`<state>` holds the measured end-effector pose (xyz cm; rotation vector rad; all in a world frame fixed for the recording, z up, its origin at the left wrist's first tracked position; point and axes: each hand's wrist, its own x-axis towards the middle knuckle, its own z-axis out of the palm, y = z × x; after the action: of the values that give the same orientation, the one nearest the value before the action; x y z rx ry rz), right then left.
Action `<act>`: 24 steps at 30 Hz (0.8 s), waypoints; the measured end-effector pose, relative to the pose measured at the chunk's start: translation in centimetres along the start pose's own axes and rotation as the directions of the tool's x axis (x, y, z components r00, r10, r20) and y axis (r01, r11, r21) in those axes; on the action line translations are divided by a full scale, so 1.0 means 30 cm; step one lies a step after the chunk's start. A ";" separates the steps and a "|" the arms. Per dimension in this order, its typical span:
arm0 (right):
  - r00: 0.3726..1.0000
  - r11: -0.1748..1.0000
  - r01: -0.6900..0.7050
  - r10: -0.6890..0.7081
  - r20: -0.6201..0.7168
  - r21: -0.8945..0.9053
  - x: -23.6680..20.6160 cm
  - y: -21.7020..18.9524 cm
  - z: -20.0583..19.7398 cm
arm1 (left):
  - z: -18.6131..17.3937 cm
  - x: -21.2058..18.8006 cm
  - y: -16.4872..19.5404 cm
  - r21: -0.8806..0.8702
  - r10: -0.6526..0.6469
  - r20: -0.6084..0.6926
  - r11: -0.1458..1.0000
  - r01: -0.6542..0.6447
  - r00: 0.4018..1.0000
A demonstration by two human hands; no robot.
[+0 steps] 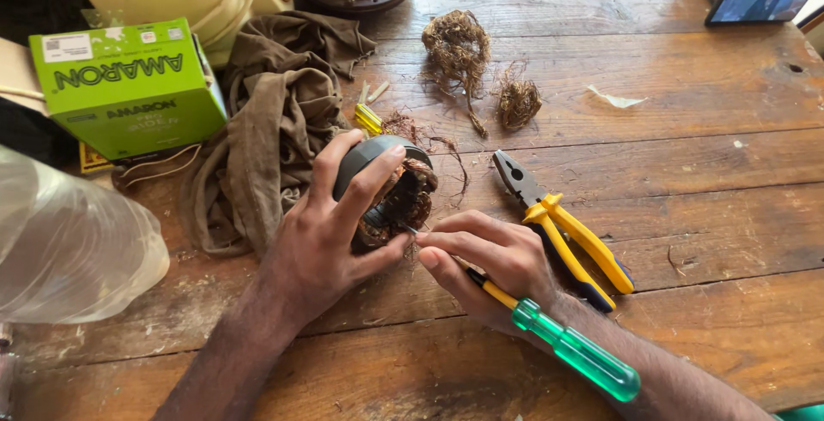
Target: The person holds a burnt electric motor stator on a wooden workbench and uses a screwdriver to pry and scrape the burnt copper windings out of the stator core, working around the slots while steadying the stator with the other hand. Pliers and other motor parts rest on the bench nearby.
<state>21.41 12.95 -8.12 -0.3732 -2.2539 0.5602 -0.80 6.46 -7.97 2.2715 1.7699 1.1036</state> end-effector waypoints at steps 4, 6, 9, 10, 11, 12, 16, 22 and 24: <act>1.000 1.000 -0.009 0.009 -0.003 0.009 -0.014 0.013 0.004 | 0.008 -0.001 0.008 -0.006 -0.010 -0.002 1.000 0.010 1.000; 1.000 1.000 -0.003 0.003 -0.008 0.012 -0.020 0.011 0.004 | 0.011 -0.005 0.014 -0.011 -0.017 0.000 1.000 0.017 1.000; 1.000 1.000 0.001 -0.001 -0.009 0.008 -0.025 0.004 0.000 | 0.009 -0.013 0.021 -0.013 -0.028 0.006 1.000 0.028 1.000; 1.000 1.000 -0.002 0.002 -0.006 0.005 -0.025 0.001 -0.001 | 0.009 -0.014 0.023 -0.010 -0.026 0.005 1.000 0.026 1.000; 1.000 1.000 -0.005 0.005 -0.003 0.002 -0.025 -0.002 0.000 | 0.007 -0.016 0.024 -0.008 -0.026 0.005 1.000 0.026 1.000; 1.000 1.000 -0.005 0.005 -0.003 0.007 -0.025 -0.004 0.001 | 0.005 -0.019 0.024 -0.004 -0.021 0.003 1.000 0.021 1.000; 1.000 1.000 -0.005 0.005 0.000 0.006 -0.025 -0.012 0.005 | 0.009 -0.020 0.020 0.012 -0.021 0.018 1.000 0.020 1.000; 1.000 1.000 0.004 -0.004 -0.002 -0.003 -0.024 -0.020 0.008 | 0.001 -0.027 0.023 0.019 -0.023 0.016 1.000 0.023 1.000; 1.000 1.000 0.003 -0.003 -0.002 0.000 -0.022 -0.021 0.008 | -0.004 -0.026 0.025 0.012 -0.018 0.010 1.000 0.018 1.000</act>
<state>21.59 12.08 -8.36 -0.3706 -2.2520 0.5588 -0.32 5.49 -7.92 2.2589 1.7940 1.0791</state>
